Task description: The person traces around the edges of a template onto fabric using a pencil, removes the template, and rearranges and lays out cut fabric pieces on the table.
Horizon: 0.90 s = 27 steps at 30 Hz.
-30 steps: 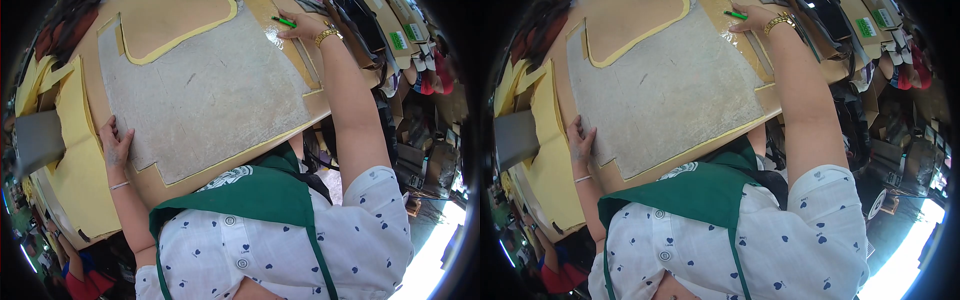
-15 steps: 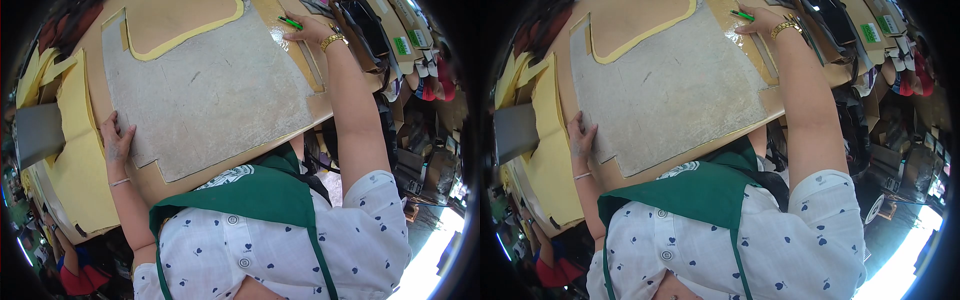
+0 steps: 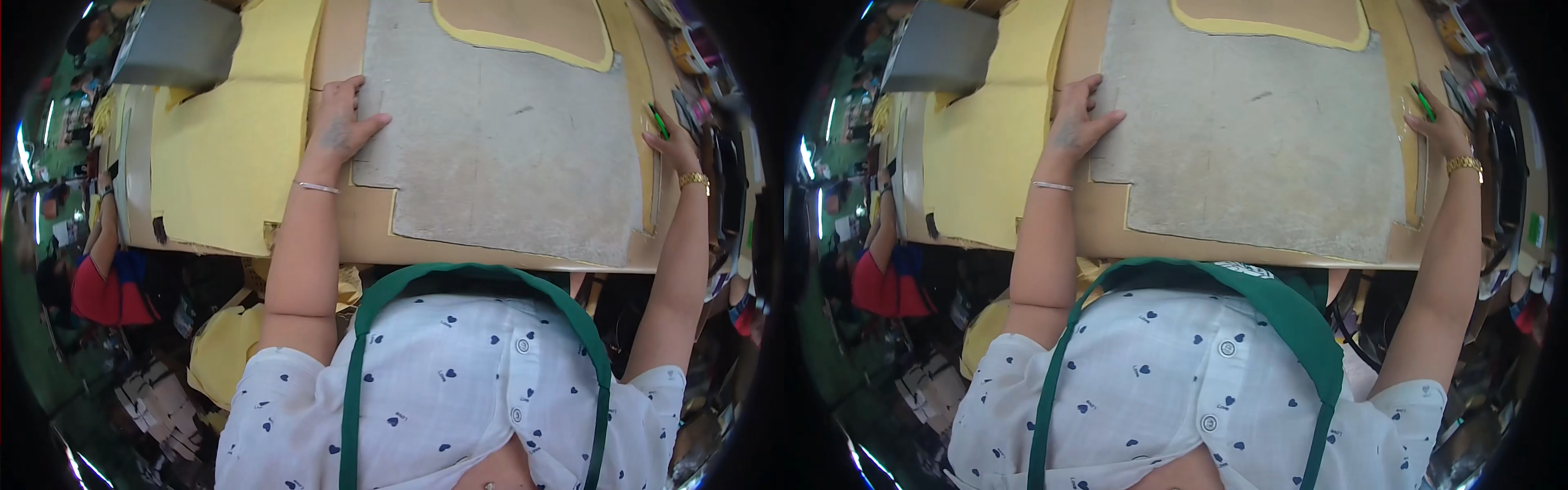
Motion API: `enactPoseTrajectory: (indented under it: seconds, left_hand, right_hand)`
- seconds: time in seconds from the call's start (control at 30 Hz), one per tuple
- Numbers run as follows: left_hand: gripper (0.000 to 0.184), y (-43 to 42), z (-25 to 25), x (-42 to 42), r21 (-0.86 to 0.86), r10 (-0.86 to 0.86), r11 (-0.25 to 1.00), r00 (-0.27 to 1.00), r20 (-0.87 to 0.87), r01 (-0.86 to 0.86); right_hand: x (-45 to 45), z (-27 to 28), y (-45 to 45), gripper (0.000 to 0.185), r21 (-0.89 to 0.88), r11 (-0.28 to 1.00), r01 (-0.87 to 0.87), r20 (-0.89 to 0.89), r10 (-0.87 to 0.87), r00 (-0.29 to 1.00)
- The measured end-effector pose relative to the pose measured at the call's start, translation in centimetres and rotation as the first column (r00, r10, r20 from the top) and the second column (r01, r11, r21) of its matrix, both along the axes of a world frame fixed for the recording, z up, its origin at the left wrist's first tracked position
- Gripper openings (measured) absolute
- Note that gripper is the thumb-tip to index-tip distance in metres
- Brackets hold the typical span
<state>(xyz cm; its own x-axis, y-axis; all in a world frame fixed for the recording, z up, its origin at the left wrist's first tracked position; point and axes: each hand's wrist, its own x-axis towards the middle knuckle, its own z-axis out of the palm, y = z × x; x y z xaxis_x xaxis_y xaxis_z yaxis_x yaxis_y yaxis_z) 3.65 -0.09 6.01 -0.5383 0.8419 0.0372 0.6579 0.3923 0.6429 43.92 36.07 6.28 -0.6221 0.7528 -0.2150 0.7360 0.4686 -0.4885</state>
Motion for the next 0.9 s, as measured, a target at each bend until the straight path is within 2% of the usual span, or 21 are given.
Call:
enactPoseTrajectory:
  seconds: [0.1,0.23,0.47,0.6,0.73,0.9]
  left_hand:
    - [0.065,-0.1,0.4,0.1,0.001,0.009,1.0,0.999,0.043,-0.009]
    - [0.064,-0.1,-0.3,-0.1,0.004,0.007,1.0,1.0,-0.008,-0.007]
    - [0.063,-0.2,-1.0,-0.5,0.039,0.006,0.999,0.999,-0.034,-0.004]
    - [0.063,-0.4,-1.1,-0.5,0.042,-0.013,0.999,0.996,-0.093,0.017]
    - [0.065,-0.2,-0.6,-0.2,0.038,-0.009,0.999,0.997,-0.072,0.011]
    - [0.067,-0.2,-0.8,-0.4,0.038,-0.015,0.999,0.998,-0.065,0.017]
  right_hand:
    - [0.1,0.3,0.0,0.072,0.025,1.0,0.001,0.029,-0.002,1.0]
    - [-1.0,1.7,-1.3,0.072,-0.025,0.997,0.068,0.084,-0.065,0.994]
    - [-1.4,2.0,-2.0,0.073,0.021,0.997,0.076,0.121,-0.078,0.99]
    - [-0.1,0.1,-0.4,0.072,-0.221,0.97,0.103,-0.106,-0.129,0.986]
    - [-0.5,0.8,-1.1,0.077,-0.329,0.93,0.163,-0.144,-0.22,0.965]
    - [-1.5,2.3,-2.6,0.079,-0.224,0.965,0.136,-0.111,-0.164,0.98]
